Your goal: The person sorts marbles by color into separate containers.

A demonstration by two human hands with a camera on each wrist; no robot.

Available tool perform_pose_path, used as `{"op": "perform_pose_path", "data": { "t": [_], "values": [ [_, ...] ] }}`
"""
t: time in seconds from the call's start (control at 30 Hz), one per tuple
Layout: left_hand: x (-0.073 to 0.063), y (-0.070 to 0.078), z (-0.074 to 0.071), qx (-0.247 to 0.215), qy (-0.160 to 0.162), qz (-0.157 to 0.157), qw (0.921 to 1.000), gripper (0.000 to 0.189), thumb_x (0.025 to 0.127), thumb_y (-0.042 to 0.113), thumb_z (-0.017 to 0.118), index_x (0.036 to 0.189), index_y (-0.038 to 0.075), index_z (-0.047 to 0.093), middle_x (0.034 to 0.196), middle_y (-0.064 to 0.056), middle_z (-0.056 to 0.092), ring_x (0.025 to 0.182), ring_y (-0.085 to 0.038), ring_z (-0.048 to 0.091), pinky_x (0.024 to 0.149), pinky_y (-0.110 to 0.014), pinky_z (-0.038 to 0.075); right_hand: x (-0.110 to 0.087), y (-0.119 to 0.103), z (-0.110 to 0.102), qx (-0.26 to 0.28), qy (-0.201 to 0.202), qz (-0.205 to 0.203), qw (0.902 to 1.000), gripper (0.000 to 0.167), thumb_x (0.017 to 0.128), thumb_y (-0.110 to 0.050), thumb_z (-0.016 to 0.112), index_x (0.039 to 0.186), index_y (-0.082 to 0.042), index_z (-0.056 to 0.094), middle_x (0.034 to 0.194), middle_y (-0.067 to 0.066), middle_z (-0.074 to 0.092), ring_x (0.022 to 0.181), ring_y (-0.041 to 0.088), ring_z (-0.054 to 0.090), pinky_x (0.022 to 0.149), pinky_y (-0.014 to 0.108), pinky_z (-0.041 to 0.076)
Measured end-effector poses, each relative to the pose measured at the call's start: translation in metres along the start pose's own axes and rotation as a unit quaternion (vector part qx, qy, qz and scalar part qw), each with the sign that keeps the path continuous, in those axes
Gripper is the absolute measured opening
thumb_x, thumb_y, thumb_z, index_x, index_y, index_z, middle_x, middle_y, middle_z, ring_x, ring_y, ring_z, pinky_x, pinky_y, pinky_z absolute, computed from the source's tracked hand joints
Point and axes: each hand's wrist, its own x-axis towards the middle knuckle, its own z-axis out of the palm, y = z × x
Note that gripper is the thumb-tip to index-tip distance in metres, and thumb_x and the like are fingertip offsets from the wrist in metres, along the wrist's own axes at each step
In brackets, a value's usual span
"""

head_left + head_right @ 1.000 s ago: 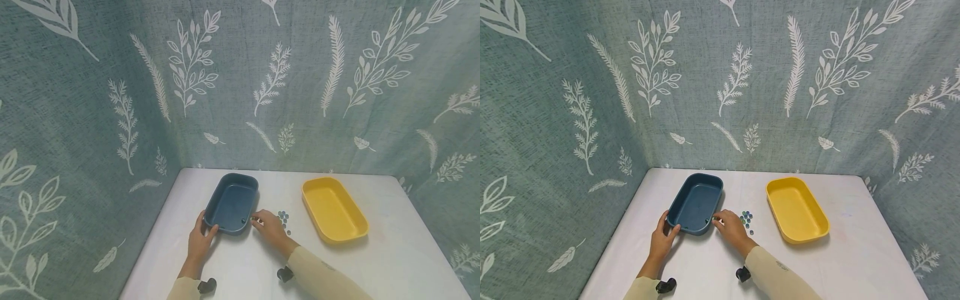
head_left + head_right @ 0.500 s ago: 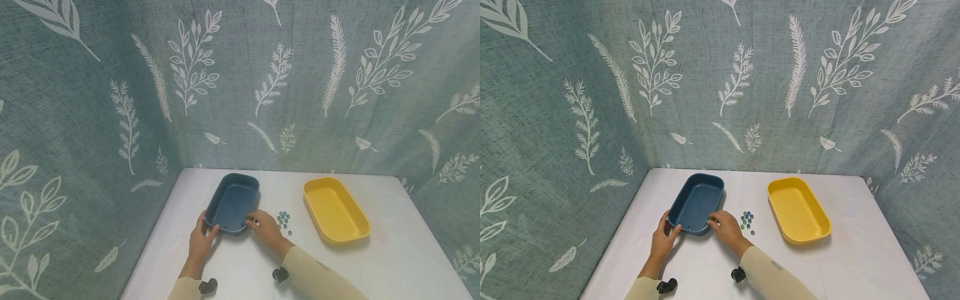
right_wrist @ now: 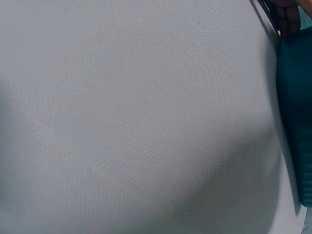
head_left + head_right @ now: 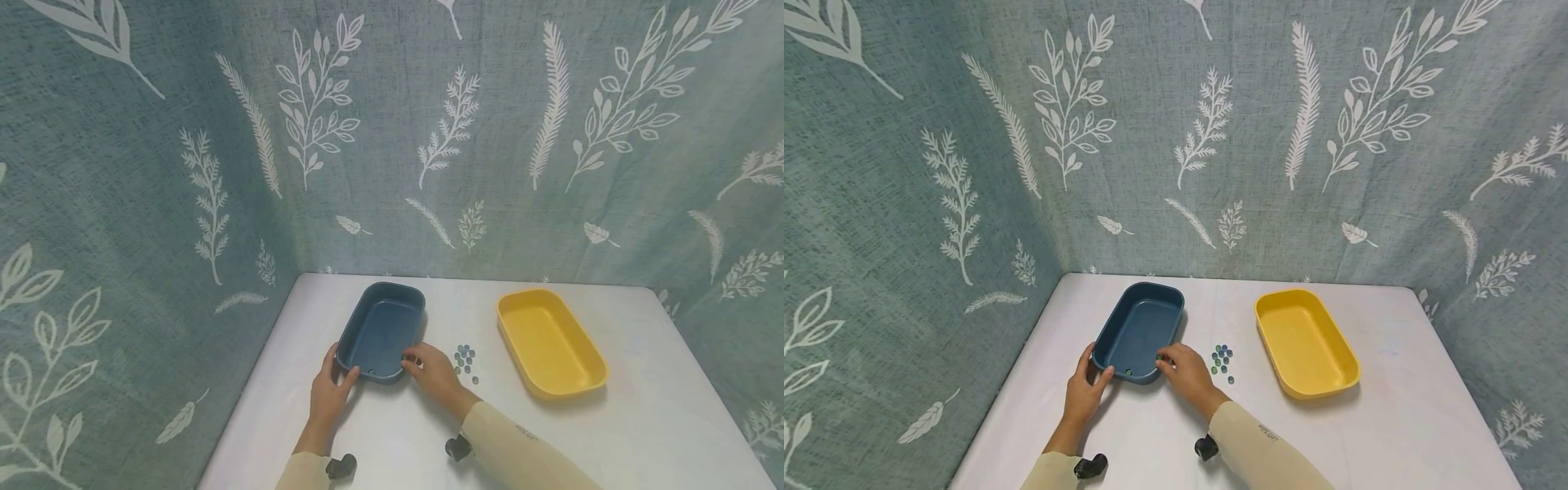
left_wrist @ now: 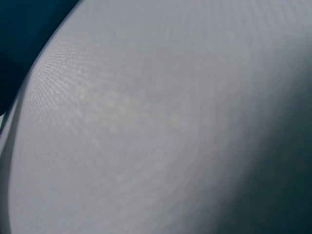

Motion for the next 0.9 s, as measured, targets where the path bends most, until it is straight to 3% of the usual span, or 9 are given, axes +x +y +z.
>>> {"op": "perform_pose_path", "data": {
  "t": [0.4,0.9],
  "values": [
    [0.0004,-0.0018,0.0017,0.007,0.002,0.003,1.0000,0.079,0.088,0.047,0.069,0.152,0.021,0.031,0.153,-0.009,0.037,0.139,-0.031,0.034,0.113,-0.049,0.027,0.0006,0.0036,0.0030,0.028,-0.017,0.010,0.9994,0.022,0.096,-0.028,0.063,0.113,-0.016,0.068,0.094,-0.014,0.060,0.084,0.004,0.055,0.073,0.024,0.051],
    [0.0011,-0.0035,0.0026,0.001,0.006,0.013,0.9999,0.078,0.089,0.044,0.069,0.152,0.021,0.031,0.152,-0.010,0.038,0.139,-0.032,0.034,0.113,-0.050,0.028,0.0011,0.0075,0.0043,0.008,-0.013,0.006,0.9999,0.021,0.095,-0.030,0.064,0.111,-0.016,0.068,0.095,-0.012,0.062,0.082,0.004,0.055,0.070,0.022,0.051]
  ]
}}
